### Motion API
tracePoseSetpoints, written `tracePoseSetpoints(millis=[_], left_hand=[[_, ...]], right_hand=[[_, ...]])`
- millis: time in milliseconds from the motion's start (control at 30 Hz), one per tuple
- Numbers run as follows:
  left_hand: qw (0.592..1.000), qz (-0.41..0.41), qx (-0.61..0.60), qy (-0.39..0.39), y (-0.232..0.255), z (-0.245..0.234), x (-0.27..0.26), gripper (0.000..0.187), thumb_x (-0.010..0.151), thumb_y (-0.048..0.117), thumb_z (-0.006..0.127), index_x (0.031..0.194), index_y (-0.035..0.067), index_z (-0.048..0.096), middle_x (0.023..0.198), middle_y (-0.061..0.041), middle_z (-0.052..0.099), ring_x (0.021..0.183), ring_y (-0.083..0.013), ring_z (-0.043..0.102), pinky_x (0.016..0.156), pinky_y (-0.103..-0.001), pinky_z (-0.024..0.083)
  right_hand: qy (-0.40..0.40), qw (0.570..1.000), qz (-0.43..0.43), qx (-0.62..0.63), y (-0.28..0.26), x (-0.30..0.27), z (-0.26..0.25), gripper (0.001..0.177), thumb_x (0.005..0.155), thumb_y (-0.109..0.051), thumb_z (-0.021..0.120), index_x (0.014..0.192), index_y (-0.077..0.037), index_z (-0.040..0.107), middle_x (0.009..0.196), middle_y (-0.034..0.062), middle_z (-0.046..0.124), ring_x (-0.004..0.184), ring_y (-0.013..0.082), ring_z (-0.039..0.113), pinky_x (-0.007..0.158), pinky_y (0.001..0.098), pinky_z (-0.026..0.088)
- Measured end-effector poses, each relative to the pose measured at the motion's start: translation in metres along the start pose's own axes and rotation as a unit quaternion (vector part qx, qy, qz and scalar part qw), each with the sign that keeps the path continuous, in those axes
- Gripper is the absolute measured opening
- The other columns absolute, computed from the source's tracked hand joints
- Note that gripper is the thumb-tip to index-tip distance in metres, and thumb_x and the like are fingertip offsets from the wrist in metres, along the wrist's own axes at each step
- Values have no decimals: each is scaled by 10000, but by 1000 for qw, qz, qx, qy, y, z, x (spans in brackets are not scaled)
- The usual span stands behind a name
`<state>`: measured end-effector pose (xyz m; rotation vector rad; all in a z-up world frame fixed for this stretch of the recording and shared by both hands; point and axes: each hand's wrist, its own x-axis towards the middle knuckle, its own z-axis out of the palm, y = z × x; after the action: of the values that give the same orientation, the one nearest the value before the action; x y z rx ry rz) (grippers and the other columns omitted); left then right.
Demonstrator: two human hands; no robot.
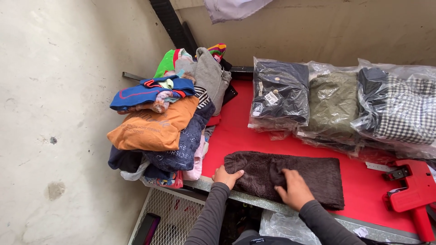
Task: Folding small shirts and packing them into clear plastic bags for retail or storage.
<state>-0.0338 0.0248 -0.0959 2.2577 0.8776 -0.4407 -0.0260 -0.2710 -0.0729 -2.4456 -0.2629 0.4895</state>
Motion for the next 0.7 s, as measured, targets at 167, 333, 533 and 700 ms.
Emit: tracePoseSetpoints(millis=[167, 333, 533, 700], left_hand=[[997, 31, -65, -21, 8, -17, -1, 866, 626, 592, 864, 1244, 63, 565, 1266, -183, 623, 1291, -333, 542, 1106, -419, 433], [991, -5, -120, -54, 14, -31, -10, 793, 641, 528, 891, 1206, 85, 553, 1238, -110, 679, 1181, -263, 663, 1016, -364, 498], [992, -7, -116, -53, 1, -23, -3, 778, 683, 556, 848, 1236, 81, 575, 1274, -118, 688, 1203, -274, 662, 1040, -362, 492], [991, -58, -97, -70, 1, -26, 5, 1023, 594, 479, 953, 1349, 33, 425, 1395, -169, 609, 1298, -318, 603, 1087, -395, 471]], right_hand=[[-4, 999, -28, -37, 22, 1, 11, 673, 898, -350, 692, 1463, -71, 456, 1337, 143, 548, 1241, 353, 562, 1089, 469, 474], [137, 990, -29, 2, 35, 3, 10, 402, 739, -140, 683, 1135, -85, 641, 1086, 123, 638, 1057, 334, 613, 958, 451, 510], [-27, 1000, 8, -3, 10, -8, 1, 738, 857, -551, 739, 1418, -126, 517, 1362, 114, 578, 1308, 327, 538, 1107, 467, 460], [184, 975, -64, -103, 5, -14, -5, 676, 885, -608, 583, 1378, -145, 604, 1500, 92, 569, 1376, 323, 528, 1132, 499, 415]])
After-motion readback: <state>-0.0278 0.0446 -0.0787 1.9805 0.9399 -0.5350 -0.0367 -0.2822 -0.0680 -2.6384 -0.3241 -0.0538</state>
